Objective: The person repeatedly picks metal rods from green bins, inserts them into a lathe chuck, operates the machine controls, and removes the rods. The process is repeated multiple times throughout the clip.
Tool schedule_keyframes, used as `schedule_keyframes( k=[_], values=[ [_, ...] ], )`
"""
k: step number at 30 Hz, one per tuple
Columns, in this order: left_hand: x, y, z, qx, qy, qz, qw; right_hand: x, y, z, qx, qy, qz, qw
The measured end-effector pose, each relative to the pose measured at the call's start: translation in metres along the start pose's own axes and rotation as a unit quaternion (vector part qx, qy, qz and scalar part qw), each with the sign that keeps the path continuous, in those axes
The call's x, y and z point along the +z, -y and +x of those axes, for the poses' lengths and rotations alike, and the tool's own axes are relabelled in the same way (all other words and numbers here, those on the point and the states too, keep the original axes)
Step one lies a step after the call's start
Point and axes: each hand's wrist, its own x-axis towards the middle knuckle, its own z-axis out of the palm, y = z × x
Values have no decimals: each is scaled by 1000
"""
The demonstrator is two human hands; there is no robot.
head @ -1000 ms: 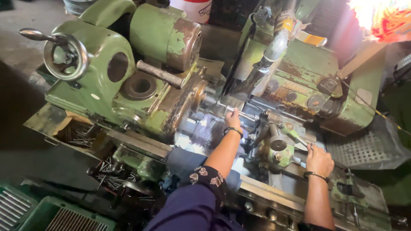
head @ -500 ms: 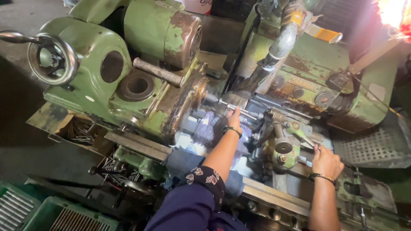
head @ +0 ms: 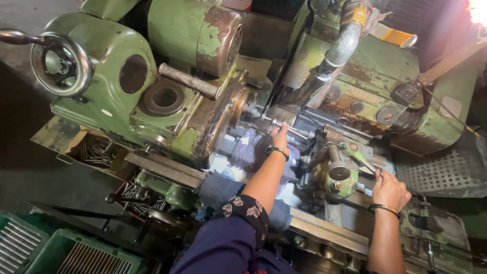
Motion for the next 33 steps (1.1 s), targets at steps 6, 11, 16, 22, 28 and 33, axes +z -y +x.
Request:
schedule_keyframes(
  k=[6,11,16,22,28,33],
  values=[
    [-1,0,2,-9,0,7,1000,2,0,1,7,11,-8,1000],
    [-5,-1,4,-5,-21,44,999,2,-2,0,20,28,1,999],
    [-8,-2,5,-7,-5,20,1000,3,-4,-2,11,28,10,999],
    [4,-12,14,28,13,-13,999,-2,-3,4,-3,34,1,999],
    [0,-26,32,5,38,-70,997,-27,20,-17,24,117,12,993],
    [-1,-26,36,51,48,-87,994,-49,45,-15,63,137,-24,988]
  ],
)
